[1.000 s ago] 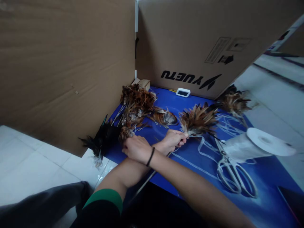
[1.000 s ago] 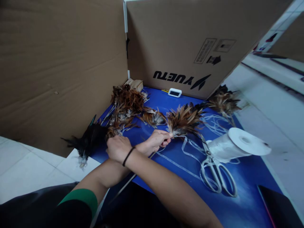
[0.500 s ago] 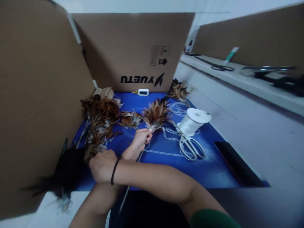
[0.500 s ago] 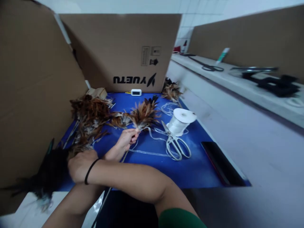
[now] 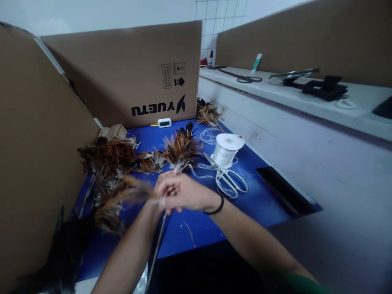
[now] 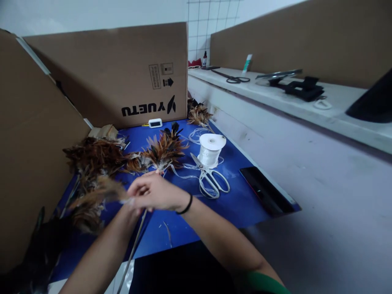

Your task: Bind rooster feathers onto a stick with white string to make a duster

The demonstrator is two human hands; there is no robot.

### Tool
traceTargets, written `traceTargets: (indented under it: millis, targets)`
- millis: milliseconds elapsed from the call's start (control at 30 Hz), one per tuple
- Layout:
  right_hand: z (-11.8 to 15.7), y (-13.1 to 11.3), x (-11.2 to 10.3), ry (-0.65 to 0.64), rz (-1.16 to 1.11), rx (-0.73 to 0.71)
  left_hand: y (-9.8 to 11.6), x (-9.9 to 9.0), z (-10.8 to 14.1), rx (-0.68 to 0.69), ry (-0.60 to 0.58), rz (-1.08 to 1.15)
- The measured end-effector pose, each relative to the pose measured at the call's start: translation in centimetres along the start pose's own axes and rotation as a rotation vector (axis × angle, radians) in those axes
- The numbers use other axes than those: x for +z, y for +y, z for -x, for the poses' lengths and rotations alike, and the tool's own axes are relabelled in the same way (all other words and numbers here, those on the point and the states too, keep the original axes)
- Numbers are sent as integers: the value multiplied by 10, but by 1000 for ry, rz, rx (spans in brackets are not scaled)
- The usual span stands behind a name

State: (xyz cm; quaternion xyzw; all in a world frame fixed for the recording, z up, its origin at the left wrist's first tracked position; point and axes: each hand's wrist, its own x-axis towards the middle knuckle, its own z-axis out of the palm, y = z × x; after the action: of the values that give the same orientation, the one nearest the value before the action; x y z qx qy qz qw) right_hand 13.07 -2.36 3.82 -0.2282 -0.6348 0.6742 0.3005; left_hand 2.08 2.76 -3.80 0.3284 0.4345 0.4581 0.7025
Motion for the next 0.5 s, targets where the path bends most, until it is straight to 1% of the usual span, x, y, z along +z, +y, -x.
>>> traceTargets:
  millis: [100,133,200,233,300,400,500]
  targets:
    - [6,14,-39,304,-158,-6,-2,1,-1,2,-27,10]
    - [7,19,-48,406,-180,-25,-2,1,-1,0,-41,22]
    - [6,28,-59,550,-224,-46,-1,1,-1,-8,-56,50]
    - [4,32,-62,591,-235,-40,-1,1,-1,-12,-54,58]
    - [2,39,-64,632,-214,-2,0,1,-1,-12,-37,57]
    - [-2,44,-62,654,-108,57,2,1,0,-9,-30,29]
    - [-4,47,-60,694,-41,94,1,2,0,-14,-49,0]
